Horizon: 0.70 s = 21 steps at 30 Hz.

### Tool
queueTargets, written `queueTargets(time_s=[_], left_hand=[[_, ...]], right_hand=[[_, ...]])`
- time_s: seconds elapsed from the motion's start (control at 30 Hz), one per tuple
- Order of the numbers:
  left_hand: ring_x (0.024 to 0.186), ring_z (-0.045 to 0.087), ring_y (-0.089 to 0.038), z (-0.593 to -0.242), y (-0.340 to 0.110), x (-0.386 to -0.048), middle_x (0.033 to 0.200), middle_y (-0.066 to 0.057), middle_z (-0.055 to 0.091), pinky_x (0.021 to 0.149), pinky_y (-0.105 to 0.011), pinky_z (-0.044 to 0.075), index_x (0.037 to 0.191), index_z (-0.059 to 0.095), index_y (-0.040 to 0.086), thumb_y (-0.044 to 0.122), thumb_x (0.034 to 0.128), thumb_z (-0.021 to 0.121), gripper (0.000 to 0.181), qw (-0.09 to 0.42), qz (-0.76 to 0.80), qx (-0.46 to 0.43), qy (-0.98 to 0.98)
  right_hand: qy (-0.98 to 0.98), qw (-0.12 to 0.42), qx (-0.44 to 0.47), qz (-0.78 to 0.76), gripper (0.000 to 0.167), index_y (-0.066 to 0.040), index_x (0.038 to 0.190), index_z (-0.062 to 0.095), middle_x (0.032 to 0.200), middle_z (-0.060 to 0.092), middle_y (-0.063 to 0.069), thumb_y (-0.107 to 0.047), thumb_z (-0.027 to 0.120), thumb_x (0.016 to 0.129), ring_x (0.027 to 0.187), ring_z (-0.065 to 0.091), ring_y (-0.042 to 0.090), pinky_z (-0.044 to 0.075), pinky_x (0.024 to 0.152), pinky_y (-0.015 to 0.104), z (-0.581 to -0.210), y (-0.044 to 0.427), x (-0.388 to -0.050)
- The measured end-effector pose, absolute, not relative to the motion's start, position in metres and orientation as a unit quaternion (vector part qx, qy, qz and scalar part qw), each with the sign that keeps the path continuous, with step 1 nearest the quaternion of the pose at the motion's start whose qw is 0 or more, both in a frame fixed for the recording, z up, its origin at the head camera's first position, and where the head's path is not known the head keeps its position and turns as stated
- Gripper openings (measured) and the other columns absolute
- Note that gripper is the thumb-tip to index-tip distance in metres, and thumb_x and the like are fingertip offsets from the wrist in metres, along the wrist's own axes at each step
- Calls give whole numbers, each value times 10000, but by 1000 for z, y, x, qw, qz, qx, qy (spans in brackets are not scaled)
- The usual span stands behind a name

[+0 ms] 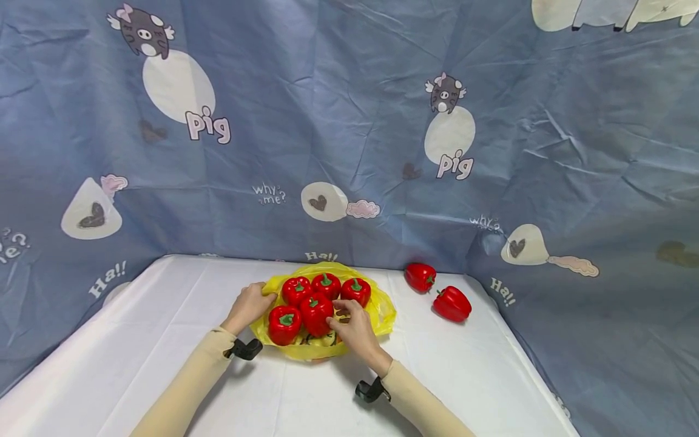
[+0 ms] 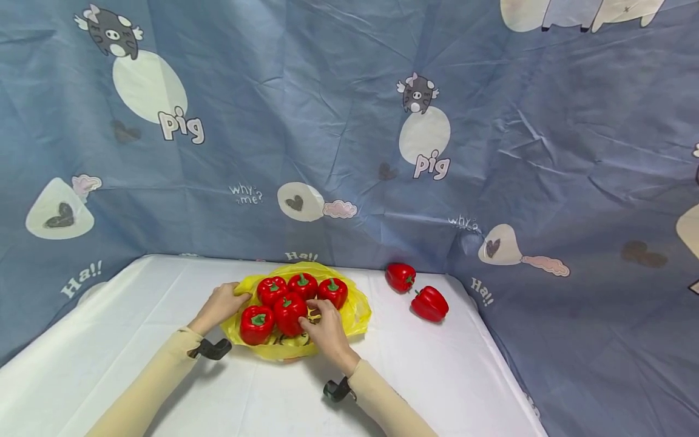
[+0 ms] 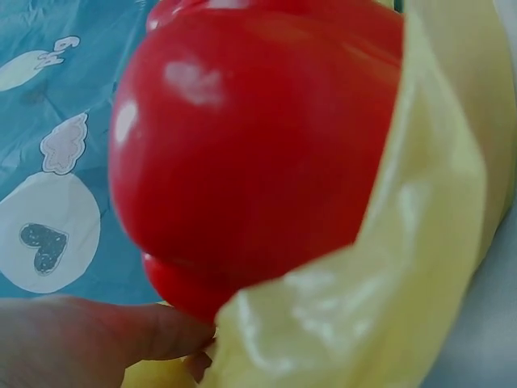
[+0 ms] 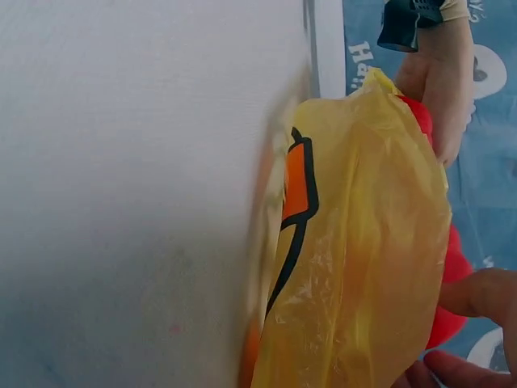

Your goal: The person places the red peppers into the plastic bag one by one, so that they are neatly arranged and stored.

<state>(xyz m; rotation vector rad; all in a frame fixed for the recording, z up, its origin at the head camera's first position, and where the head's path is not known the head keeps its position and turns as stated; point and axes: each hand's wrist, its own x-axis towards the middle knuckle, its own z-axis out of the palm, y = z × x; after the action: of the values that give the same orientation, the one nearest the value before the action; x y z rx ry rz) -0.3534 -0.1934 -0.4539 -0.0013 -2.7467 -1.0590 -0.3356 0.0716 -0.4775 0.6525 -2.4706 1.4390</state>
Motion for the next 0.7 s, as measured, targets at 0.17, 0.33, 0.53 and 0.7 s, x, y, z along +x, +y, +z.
queueTargets(time_s=[0.17,0.33,0.53,0.7], left_hand=[[612,462,-188,-454,-194,-354,664,-42,460,537,-285,354,940,627,-20,182,887,569,217,101,-355,-1,-929],[622,469,-192,-455,-194,-353,672,-49,472,542,-285,356,925,623,-14,184,885,571,209,101,-356,-2,-929],[613,459,-189,-454,-193,-351,674,-49,470,536,-286,348,945,628,-23,183,884,568,223,101,-357,-2,-928],[594,446,-179,-453,-192,-351,661,-42,445,530,-283,344,944,623,-21,185,890,566,221,96,-360,-1,-928]], right_hand=[[-845,101,217,478,437,-27,1232,605,1150,597,134,-151,729,831,1038,628,296,533,853,407,-478,73,-335],[-844,108,218,479,454,-17,1243,593,1179,601,123,-141,731,828,1049,632,272,533,862,395,-478,73,-334],[-832,124,221,494,345,-48,1179,616,1172,618,116,-86,713,851,1016,651,278,537,855,382,-479,72,-335],[-839,148,209,481,303,-56,1136,639,1109,641,111,-91,722,847,967,655,275,538,842,383,-478,74,-337]])
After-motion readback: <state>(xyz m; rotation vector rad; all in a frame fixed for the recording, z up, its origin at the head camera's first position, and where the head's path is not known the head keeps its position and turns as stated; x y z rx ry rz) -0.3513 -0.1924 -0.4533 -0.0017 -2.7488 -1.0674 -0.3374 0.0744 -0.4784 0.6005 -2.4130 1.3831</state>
